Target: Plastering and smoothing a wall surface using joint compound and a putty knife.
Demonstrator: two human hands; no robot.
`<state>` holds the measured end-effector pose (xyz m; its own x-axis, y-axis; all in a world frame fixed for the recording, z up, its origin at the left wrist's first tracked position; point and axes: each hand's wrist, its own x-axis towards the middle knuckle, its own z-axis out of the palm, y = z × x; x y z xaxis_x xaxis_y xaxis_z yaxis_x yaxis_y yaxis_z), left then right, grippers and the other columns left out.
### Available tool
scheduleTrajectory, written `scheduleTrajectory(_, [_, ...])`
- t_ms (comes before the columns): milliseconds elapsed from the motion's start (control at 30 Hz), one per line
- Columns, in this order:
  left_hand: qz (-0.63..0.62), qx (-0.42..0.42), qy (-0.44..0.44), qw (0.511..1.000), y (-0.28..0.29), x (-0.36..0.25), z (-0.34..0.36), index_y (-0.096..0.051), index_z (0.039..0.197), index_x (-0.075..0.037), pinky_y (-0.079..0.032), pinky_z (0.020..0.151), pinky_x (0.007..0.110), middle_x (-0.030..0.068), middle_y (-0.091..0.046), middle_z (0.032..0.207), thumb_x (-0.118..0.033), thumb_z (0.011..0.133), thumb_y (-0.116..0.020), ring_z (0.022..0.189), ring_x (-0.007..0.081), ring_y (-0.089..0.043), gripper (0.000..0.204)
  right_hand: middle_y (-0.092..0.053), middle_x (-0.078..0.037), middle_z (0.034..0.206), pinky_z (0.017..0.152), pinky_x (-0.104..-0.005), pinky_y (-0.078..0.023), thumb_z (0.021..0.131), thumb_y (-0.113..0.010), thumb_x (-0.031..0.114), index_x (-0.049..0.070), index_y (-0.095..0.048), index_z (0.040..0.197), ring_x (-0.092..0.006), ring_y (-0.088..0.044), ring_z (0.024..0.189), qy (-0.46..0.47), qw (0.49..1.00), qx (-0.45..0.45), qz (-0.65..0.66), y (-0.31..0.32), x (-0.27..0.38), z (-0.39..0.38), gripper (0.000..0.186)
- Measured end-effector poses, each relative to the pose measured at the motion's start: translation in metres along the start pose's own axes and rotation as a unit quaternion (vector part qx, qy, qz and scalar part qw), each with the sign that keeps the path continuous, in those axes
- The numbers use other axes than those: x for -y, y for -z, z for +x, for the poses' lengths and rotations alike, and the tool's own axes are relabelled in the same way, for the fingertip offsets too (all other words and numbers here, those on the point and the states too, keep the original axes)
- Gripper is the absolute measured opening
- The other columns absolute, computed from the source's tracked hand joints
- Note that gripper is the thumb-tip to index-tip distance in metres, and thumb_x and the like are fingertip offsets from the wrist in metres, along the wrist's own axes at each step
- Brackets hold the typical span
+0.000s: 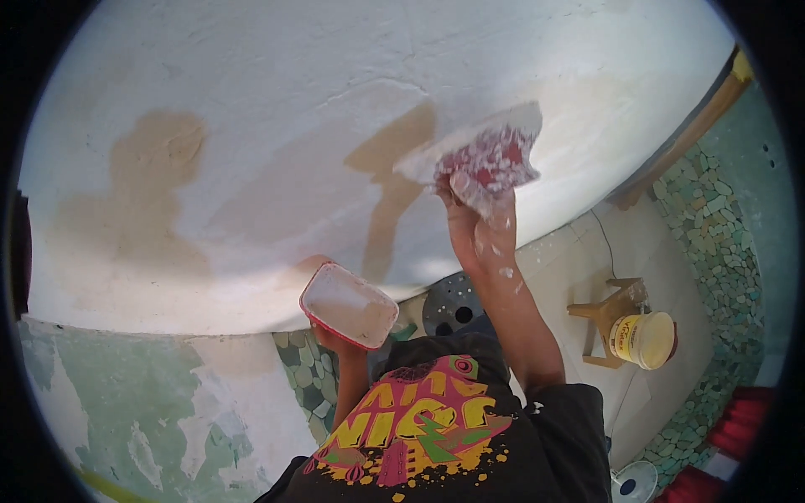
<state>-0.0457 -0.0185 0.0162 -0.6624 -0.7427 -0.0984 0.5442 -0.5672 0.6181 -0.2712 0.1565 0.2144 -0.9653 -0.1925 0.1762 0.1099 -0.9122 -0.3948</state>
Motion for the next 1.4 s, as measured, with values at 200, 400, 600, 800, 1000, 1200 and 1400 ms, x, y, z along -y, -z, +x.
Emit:
scheduleTrajectory(200, [0.025, 0.01, -0.003, 1.0, 0.001, 0.005, 0.005, -0.039, 0.153, -0.016, -0.042, 0.111, 0.06, 0.0119, -0.044, 0.153, -0.06, 0.099, -0.036, 0.137, 0.0413, -0.048, 0.07, -0.069, -0.004, 0.107, 0.071, -0.03, -0.059, 0.089, -0.071, -0.002, 0.007, -0.063, 0.118, -0.0164, -0.069, 0.093, 0.07, 0.997, 0.003, 0.033, -0.053, -0.01, 0.033, 0.03])
scheduleTrajectory(400, [0.033, 0.031, -0.005, 0.999, 0.005, 0.009, 0.007, -0.039, 0.153, -0.017, -0.042, 0.111, 0.061, 0.0117, -0.044, 0.154, -0.06, 0.099, -0.037, 0.137, 0.0411, -0.048, 0.07, -0.071, -0.007, 0.097, 0.055, -0.0293, -0.056, 0.084, -0.077, -0.005, 0.002, -0.066, 0.109, -0.016, -0.069, 0.078, 0.139, 0.987, -0.049, -0.065, -0.09, -0.025, 0.04, 0.028])
scheduleTrajectory(600, [0.008, 0.042, 0.021, 0.999, -0.003, 0.009, 0.001, -0.037, 0.154, -0.017, -0.041, 0.112, 0.061, 0.0121, -0.043, 0.155, -0.062, 0.098, -0.037, 0.137, 0.0413, -0.047, 0.072, -0.071, -0.008, 0.084, 0.045, -0.0293, -0.045, 0.08, -0.079, -0.009, 0.0, -0.068, 0.096, -0.014, -0.063, 0.061, 0.162, 0.973, -0.108, -0.125, -0.087, -0.027, 0.039, 0.022])
scheduleTrajectory(800, [0.0, 0.058, 0.046, 0.997, -0.001, 0.008, -0.001, -0.037, 0.155, -0.016, -0.039, 0.113, 0.061, 0.0125, -0.042, 0.156, -0.061, 0.098, -0.037, 0.139, 0.0411, -0.045, 0.072, -0.07, -0.005, 0.089, 0.047, -0.028, -0.047, 0.084, -0.079, 0.001, 0.002, -0.066, 0.104, -0.0134, -0.063, 0.065, 0.112, 0.975, -0.101, -0.162, -0.059, -0.028, 0.028, 0.023])
scheduleTrajectory(1000, [0.044, 0.055, 0.041, 0.997, -0.008, 0.006, -0.006, -0.035, 0.155, -0.014, -0.039, 0.112, 0.061, 0.014, -0.041, 0.156, -0.061, 0.098, -0.037, 0.139, 0.0412, -0.046, 0.074, -0.071, -0.014, 0.106, 0.086, -0.0339, -0.058, 0.087, -0.076, 0.005, -0.007, -0.068, 0.115, -0.0252, -0.07, 0.096, 0.404, 0.817, 0.017, -0.411, -0.048, 0.007, -0.009, 0.032])
scheduleTrajectory(1200, [0.016, 0.058, 0.065, 0.996, 0.008, 0.017, -0.005, -0.034, 0.156, -0.012, -0.039, 0.113, 0.06, 0.0143, -0.041, 0.156, -0.062, 0.099, -0.034, 0.139, 0.0417, -0.045, 0.076, -0.07, -0.007, 0.123, 0.095, -0.0413, -0.054, 0.077, -0.076, 0.007, 0.015, -0.073, 0.123, -0.0314, -0.066, 0.113, 0.506, 0.483, 0.199, -0.687, -0.087, 0.04, 0.029, 0.047])
scheduleTrajectory(1400, [0.039, 0.042, 0.057, 0.997, 0.001, 0.02, -0.007, -0.033, 0.156, -0.012, -0.039, 0.113, 0.06, 0.0141, -0.04, 0.157, -0.062, 0.1, -0.032, 0.139, 0.042, -0.045, 0.075, -0.07, -0.003, 0.126, 0.092, -0.0402, -0.055, 0.075, -0.075, 0.003, 0.018, -0.072, 0.124, -0.0295, -0.067, 0.111, 0.451, 0.494, 0.207, -0.714, -0.067, 0.033, 0.036, 0.052])
